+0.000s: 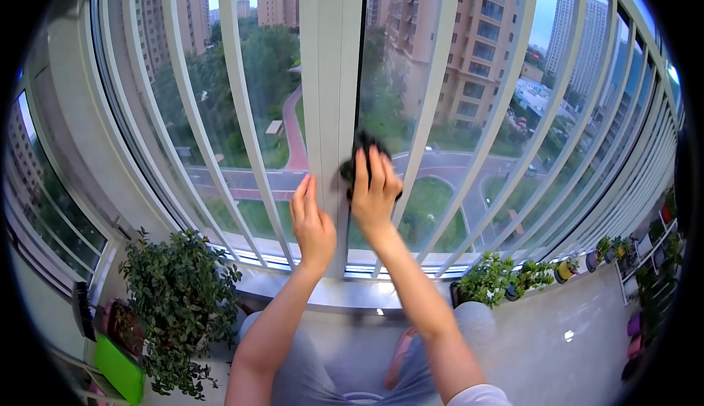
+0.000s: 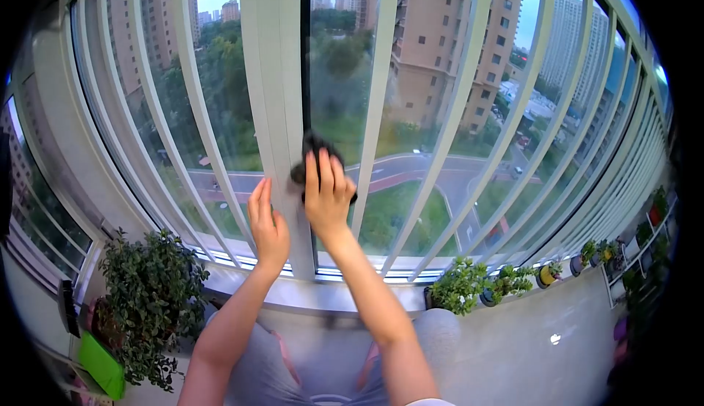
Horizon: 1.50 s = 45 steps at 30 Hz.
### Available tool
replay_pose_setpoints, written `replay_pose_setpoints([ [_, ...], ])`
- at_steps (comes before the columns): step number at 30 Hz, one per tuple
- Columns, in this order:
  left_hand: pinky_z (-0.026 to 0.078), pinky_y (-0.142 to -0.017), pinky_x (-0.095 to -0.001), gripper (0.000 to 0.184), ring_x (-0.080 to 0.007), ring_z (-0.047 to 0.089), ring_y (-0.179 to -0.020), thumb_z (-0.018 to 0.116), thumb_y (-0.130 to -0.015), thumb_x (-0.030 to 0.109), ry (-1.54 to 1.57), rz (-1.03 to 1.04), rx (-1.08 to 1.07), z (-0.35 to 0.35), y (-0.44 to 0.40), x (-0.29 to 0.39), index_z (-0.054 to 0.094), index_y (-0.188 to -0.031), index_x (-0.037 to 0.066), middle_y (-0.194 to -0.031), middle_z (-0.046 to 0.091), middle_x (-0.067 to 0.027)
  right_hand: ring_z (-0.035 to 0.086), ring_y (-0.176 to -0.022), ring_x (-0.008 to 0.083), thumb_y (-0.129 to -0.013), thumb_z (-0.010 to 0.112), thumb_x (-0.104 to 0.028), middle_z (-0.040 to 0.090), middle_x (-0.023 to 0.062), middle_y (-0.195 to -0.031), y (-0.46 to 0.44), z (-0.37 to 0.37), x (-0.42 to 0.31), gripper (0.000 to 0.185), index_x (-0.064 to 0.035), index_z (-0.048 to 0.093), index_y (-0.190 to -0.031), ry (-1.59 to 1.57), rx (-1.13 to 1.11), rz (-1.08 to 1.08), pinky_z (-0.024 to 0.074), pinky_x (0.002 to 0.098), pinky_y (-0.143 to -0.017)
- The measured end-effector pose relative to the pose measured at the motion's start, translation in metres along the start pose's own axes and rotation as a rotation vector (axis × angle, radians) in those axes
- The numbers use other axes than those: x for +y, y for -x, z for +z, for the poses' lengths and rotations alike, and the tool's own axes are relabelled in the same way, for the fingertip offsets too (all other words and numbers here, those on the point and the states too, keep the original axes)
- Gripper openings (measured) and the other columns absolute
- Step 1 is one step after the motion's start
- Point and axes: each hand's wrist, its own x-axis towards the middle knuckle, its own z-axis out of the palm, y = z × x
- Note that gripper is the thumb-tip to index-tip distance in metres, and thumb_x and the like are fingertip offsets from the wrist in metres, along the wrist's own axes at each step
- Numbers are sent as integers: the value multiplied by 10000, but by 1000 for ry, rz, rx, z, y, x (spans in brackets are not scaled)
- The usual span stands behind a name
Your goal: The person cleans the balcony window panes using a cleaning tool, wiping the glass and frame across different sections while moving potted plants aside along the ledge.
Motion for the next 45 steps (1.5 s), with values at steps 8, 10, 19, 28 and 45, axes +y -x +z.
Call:
replay_pose_setpoints([
  [8, 303, -1131, -504, 758, -447, 326, -1365, 500, -818, -63, -147, 4, -88, 15, 13, 15, 271, -1540, -22, -1607, 192, -235, 485, -1205, 353, -798, 580, 43, 504, 162, -1362, 224, -12, -53, 539, -40, 559, -1330, -342, -271, 407, 392, 460, -984],
  [10, 310, -1130, -501, 769, -444, 324, -1369, 505, -815, -69, -186, 34, -77, 17, 14, 12, 260, -1543, -27, -1607, 190, -234, 484, -1193, 377, -797, 566, 58, 497, 175, -1350, 257, -19, -64, 545, -27, 535, -1334, -360, -327, 522, 394, 472, -996],
  [19, 326, -1118, -486, 780, -445, 343, -1359, 506, -811, -61, -223, 51, -126, 16, 17, 0, 253, -1548, -27, -1613, 172, -249, 534, -1131, 322, -928, 503, -103, 536, 144, -1281, 356, -38, -69, 379, -35, 511, -1301, -152, -1017, 566, 468, 452, -929],
  [28, 332, -1118, -474, 797, -448, 328, -1374, 507, -810, -62, -231, 93, -155, 12, 16, -2, 230, -1556, -27, -1630, 128, -250, 603, -1008, 309, -909, 548, -83, 559, 141, -1095, 353, -36, -25, 182, 19, 574, -1058, 107, -1165, 390, 609, 386, -598],
  [45, 406, -1010, -440, 428, -387, 479, -1228, 592, -778, 1, -270, 80, 19, 4, 21, 10, 549, -1203, 21, -1295, 499, -215, 683, -965, 387, -778, 608, -201, 718, 214, -1028, 272, -13, 54, 379, -61, 721, -1112, -433, -2000, 63, 543, 457, -863],
])
